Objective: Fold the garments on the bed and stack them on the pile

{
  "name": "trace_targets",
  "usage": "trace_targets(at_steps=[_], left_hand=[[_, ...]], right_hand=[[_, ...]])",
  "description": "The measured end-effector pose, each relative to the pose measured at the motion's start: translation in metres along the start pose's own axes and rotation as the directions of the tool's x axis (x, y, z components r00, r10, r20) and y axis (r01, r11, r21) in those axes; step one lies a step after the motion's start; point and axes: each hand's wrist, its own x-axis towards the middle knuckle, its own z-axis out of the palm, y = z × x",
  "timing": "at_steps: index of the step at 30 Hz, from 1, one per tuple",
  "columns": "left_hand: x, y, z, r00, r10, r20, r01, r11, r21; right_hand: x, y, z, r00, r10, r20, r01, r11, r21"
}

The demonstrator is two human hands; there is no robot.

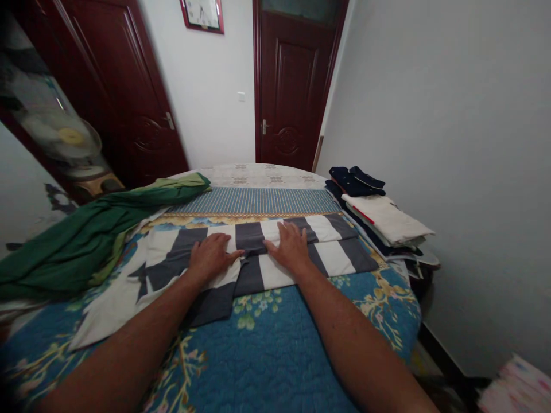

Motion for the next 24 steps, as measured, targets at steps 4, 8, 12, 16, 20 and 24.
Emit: trace_targets(at_steps=[4, 8, 12, 16, 20, 24], left_hand=[[-0.002, 0.000, 0.003, 1.000, -0.011, -0.005, 0.011, 1.000, -0.023], [-0.001, -0.001, 0.002, 1.000, -0.013, 0.027, 0.014, 0.999, -0.052], [-0.001, 0.001, -0.001, 0.999, -0.018, 0.039, 0.020, 0.999, -0.043], [0.001, 0.000, 0.000, 0.998, -0.016, 0.068, 0.017, 1.000, -0.017], [0.006, -0.006, 0.004, 0.993, -0.046, 0.110, 0.045, 0.999, 0.009], [0.008, -0.008, 0.004, 0.988, -0.082, 0.132, 0.077, 0.996, 0.039]], right_hand=[[-0.007, -0.025, 0.008, 0.986, -0.121, 0.115, 0.122, 0.993, 0.001], [-0.010, -0.031, 0.008, 0.980, -0.143, 0.137, 0.140, 0.990, 0.035], [-0.011, -0.034, 0.005, 0.974, -0.168, 0.155, 0.159, 0.985, 0.071], [-0.007, -0.032, 0.003, 0.971, -0.195, 0.136, 0.183, 0.978, 0.098], [0.007, -0.007, 0.002, 0.989, -0.002, 0.148, 0.003, 1.000, -0.002], [0.027, 0.044, -0.004, 0.957, 0.241, 0.164, -0.225, 0.968, -0.107]])
